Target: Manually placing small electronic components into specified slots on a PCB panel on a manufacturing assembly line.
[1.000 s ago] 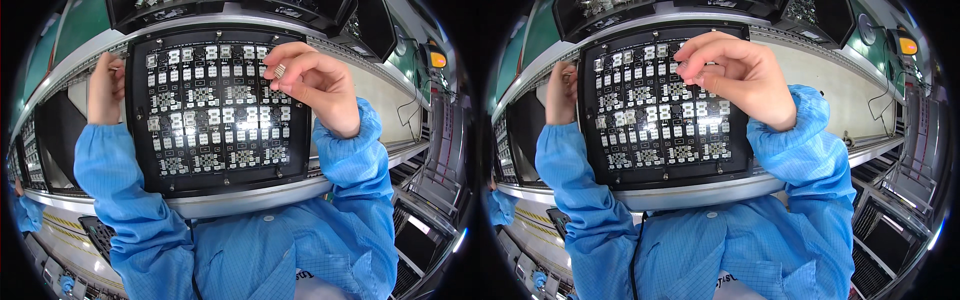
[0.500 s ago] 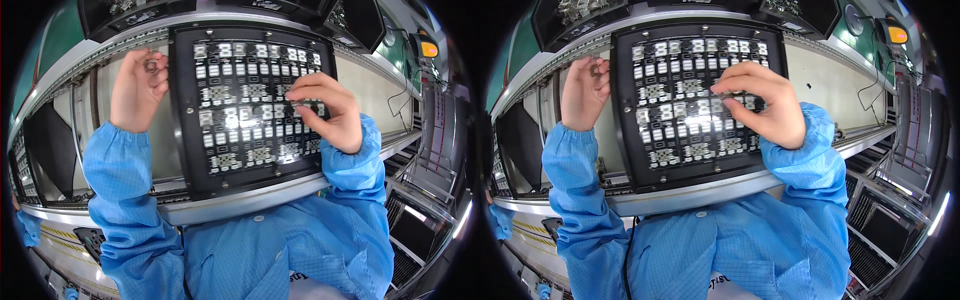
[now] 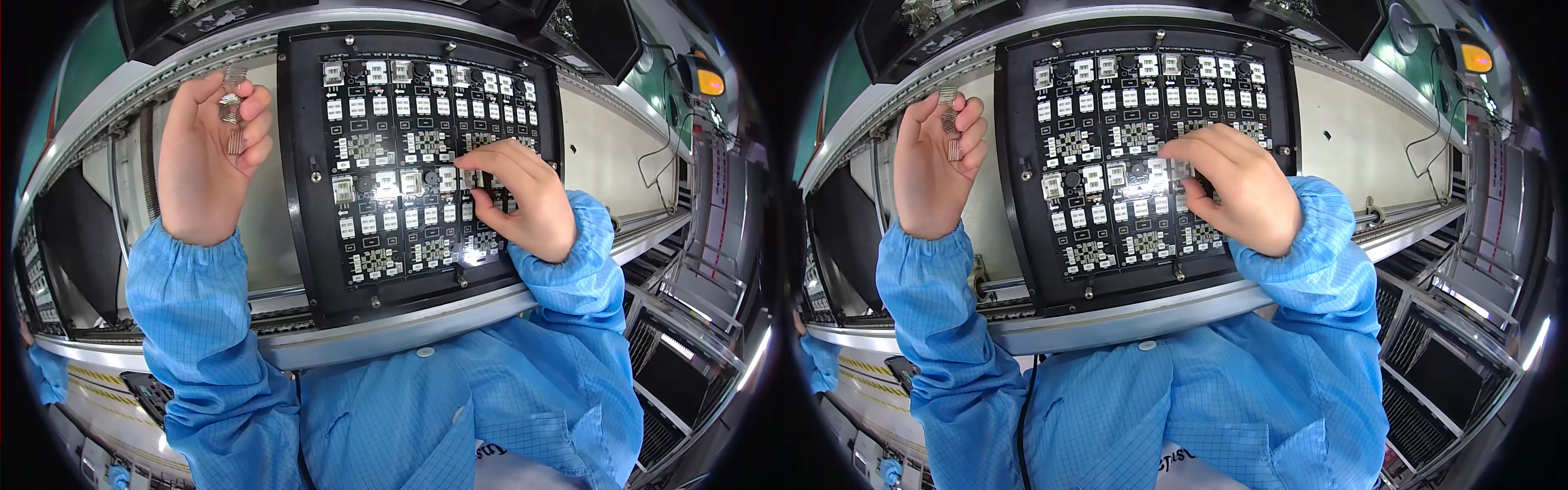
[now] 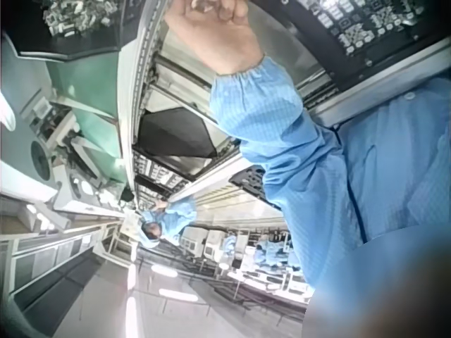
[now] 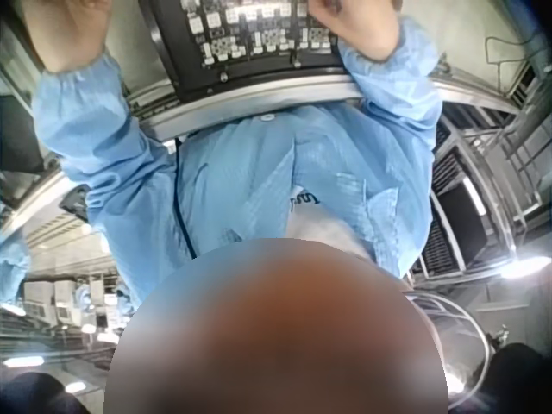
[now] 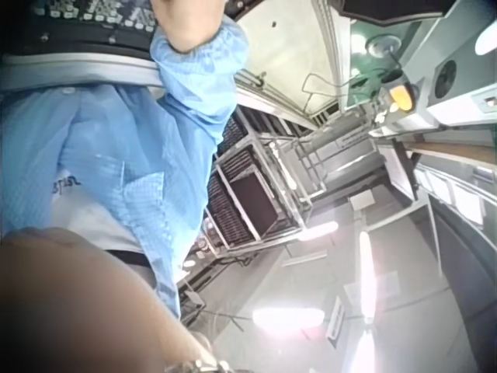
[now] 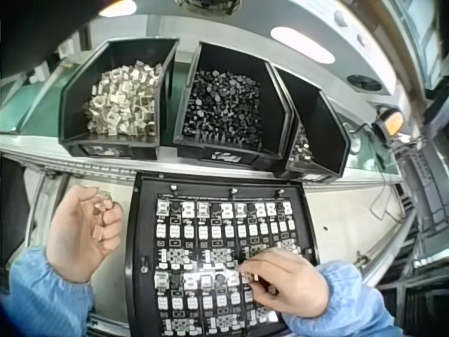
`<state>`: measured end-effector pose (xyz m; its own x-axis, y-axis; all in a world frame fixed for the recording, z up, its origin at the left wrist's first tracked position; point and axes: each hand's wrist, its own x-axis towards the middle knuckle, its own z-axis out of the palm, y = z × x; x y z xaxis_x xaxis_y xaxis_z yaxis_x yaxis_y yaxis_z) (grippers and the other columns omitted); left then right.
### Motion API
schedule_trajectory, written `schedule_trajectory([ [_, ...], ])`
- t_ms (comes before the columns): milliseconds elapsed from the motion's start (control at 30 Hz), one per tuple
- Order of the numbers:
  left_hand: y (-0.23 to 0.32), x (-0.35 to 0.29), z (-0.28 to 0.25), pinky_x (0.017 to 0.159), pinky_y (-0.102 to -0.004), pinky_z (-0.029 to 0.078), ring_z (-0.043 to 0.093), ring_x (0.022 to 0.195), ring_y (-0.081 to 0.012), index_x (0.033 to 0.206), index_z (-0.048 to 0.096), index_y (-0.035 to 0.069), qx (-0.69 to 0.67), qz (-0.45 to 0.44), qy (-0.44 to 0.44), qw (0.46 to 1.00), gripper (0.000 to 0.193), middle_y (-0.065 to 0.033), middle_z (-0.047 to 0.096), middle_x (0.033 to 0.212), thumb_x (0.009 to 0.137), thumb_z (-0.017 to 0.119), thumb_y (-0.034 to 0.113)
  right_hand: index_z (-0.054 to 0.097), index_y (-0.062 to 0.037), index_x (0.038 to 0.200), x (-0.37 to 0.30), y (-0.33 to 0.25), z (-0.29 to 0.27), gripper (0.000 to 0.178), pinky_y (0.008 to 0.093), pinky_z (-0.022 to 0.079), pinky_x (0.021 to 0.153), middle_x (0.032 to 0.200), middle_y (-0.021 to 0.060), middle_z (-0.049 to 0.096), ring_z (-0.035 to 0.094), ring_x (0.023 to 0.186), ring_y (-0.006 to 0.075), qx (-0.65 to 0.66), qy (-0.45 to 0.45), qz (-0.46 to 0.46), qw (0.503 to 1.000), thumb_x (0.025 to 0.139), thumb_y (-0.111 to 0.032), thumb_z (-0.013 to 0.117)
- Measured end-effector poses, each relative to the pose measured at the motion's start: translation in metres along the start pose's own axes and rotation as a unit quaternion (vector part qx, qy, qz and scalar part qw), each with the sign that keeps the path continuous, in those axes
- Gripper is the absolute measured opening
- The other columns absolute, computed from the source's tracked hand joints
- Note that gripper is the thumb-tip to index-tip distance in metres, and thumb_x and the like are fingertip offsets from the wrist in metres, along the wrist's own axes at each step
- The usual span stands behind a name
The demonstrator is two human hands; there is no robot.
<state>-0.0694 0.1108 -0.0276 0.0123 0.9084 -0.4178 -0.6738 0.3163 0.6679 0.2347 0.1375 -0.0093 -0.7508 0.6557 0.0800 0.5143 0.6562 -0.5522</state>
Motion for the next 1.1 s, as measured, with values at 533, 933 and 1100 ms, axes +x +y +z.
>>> schedule_trajectory([
  [533,-0.007,-0.002,0.016,0.05,-0.0231,0.031,0.038,0.058,-0.009,0.085,0.046,0.006,0.004,0.007,-0.022,1.0,0.024,-0.0023,0.046,0.073,0.091,0.045,0.029,0.059,-0.0012,0.104,0.0,-0.002,0.002,0.037,0.0375,0.05,0.073,0.095,0.0139,0.063,0.061,0.085,0.0311,-0.049,0.017,-0.043,0.998,0.068,0.009,0.064],
  [933,-0.014,-0.01,0.037,0.051,-0.0229,0.028,0.036,0.058,-0.0083,0.087,0.046,0.005,0.035,0.009,-0.031,0.999,0.027,-0.0021,0.046,0.075,0.09,0.045,0.032,0.059,-0.002,0.11,-0.005,-0.002,0.001,0.041,0.0374,0.049,0.074,0.092,0.0124,0.063,0.059,0.085,0.0299,-0.066,0.02,-0.037,0.997,0.07,0.006,0.066],
  [1100,-0.024,-0.015,0.046,0.053,-0.0227,0.027,0.036,0.059,-0.0072,0.086,0.05,0.006,0.065,0.007,-0.041,0.997,0.029,-0.0006,0.047,0.074,0.09,0.045,0.035,0.06,-0.0018,0.108,-0.006,-0.001,-0.004,0.04,0.037,0.046,0.081,0.094,0.0124,0.061,0.055,0.093,0.0304,-0.067,0.008,-0.024,0.997,0.069,0.005,0.068],
])
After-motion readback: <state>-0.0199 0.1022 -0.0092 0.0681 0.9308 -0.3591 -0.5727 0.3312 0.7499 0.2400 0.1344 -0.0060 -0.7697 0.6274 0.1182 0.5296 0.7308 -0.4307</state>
